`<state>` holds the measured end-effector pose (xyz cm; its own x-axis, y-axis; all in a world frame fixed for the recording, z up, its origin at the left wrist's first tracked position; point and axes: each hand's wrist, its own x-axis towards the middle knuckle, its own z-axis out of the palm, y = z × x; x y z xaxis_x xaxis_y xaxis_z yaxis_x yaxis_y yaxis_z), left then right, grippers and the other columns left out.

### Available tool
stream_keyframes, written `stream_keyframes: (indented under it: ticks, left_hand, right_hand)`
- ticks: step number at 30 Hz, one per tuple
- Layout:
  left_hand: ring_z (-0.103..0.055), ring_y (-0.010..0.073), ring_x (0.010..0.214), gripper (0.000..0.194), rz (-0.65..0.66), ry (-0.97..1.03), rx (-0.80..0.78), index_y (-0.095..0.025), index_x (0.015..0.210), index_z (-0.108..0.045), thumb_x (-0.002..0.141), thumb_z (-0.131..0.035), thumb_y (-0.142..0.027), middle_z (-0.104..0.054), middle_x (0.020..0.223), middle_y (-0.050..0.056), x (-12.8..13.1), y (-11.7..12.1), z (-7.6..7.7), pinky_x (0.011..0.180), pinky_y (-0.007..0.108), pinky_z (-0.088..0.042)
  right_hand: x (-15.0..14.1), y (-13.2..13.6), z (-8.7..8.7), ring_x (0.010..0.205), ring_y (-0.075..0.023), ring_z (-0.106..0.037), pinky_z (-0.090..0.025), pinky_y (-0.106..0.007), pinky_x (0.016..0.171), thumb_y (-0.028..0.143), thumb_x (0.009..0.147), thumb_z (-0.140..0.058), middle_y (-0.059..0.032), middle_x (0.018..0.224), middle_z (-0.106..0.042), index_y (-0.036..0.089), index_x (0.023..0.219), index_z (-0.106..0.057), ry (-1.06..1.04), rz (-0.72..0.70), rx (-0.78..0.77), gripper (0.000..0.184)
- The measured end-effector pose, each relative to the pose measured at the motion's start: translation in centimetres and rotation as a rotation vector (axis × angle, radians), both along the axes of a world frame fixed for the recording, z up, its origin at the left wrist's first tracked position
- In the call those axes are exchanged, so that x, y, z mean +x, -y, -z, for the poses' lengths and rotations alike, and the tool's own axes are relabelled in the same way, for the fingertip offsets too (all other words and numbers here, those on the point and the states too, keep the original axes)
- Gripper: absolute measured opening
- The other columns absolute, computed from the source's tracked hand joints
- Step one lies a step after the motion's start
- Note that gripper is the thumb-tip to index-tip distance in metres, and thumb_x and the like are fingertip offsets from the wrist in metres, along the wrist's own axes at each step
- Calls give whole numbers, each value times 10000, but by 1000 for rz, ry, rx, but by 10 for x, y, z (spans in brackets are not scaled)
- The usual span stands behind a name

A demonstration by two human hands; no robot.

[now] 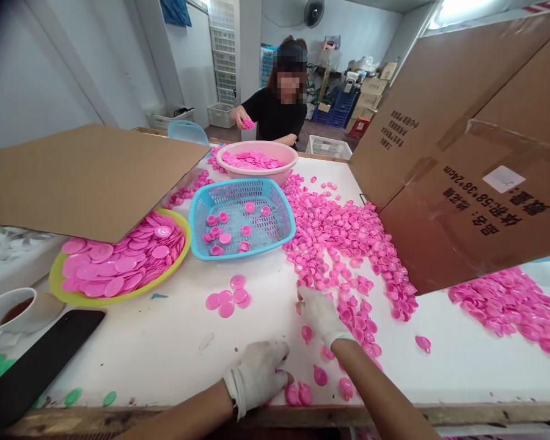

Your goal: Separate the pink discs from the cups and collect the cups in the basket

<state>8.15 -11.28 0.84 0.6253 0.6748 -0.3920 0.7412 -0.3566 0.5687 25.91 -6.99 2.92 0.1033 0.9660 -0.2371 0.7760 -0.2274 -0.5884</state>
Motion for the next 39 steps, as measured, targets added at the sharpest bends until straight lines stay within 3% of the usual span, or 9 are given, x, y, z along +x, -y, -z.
stream_keyframes:
  ticks: [6, 12, 15, 19, 22, 25, 30, 35, 39]
  left_hand:
    - [-637, 240, 820, 194, -237, -28, 79, -216, 890, -593, 835, -481, -365, -679, 900, 81, -35, -41, 2, 695, 317, -438]
    - [-599, 174, 709, 92, -508, 296, 118, -200, 817, -535, 830, -454, -242, -636, 772, 36, -71, -37, 22, 644, 275, -415]
    - [-557, 136, 570, 83, -634, 420, -42, -199, 810, -504, 824, -436, -244, -576, 665, 1, -77, -30, 27, 557, 252, -417]
    - [-473, 89, 410, 171, -799, 580, -462, -191, 929, -465, 824, -413, -317, -497, 605, -46, -77, -27, 24, 391, 201, -360]
    - [-541, 101, 449, 299, -824, 692, -663, -185, 1023, -450, 831, -423, -413, -535, 664, -29, -72, -28, 24, 391, 198, -395]
    - [-576, 112, 474, 340, -806, 723, -777, -192, 1000, -471, 829, -443, -484, -555, 669, -21, -67, -31, 30, 406, 205, -424]
    - [-538, 92, 419, 311, -718, 673, -764, -177, 832, -489, 747, -595, -456, -569, 558, -23, -60, -40, 37, 398, 182, -397]
    - [-511, 84, 389, 290, -710, 650, -822, -174, 746, -466, 751, -589, -438, -545, 498, -36, -57, -47, 32, 387, 178, -377]
    - [-539, 106, 406, 246, -718, 600, -764, -182, 765, -463, 777, -553, -410, -567, 511, -28, -56, -45, 41, 391, 197, -405]
  right_hand:
    - [-37, -12, 13, 678, -158, -517, -301, -261, 604, 115, 766, -525, -25, 708, -585, 190, 742, -552, 107, -165, -25, 84]
    - [-108, -52, 24, 842, -200, -559, -365, -285, 706, 278, 818, -547, -82, 920, -620, 178, 902, -587, 76, -244, 33, 137]
    - [-119, -62, 27, 815, -195, -558, -376, -288, 702, 246, 778, -578, -74, 883, -611, 175, 875, -578, 35, -243, 35, 120]
    - [-102, -51, 18, 720, -144, -549, -394, -246, 638, 209, 791, -522, -12, 760, -588, 196, 756, -511, -55, -220, 32, 39]
    - [-84, -27, 13, 532, -109, -520, -385, -209, 494, 255, 828, -459, 37, 607, -551, 209, 788, -459, -194, -161, -84, 61]
    - [-77, -2, 26, 386, -101, -471, -357, -188, 385, 243, 820, -443, 75, 468, -500, 220, 823, -425, -450, -34, -314, 29]
    - [-82, 14, 54, 399, -103, -518, -414, -196, 378, 224, 821, -441, 61, 519, -542, 220, 834, -410, -578, 6, -369, 34]
    - [-82, 12, 52, 391, -115, -548, -399, -198, 337, 276, 809, -504, 61, 556, -547, 219, 849, -412, -698, 20, -508, 115]
    - [-82, 12, 51, 400, -126, -564, -413, -210, 352, 301, 808, -523, 60, 557, -560, 226, 854, -388, -758, 52, -551, 161]
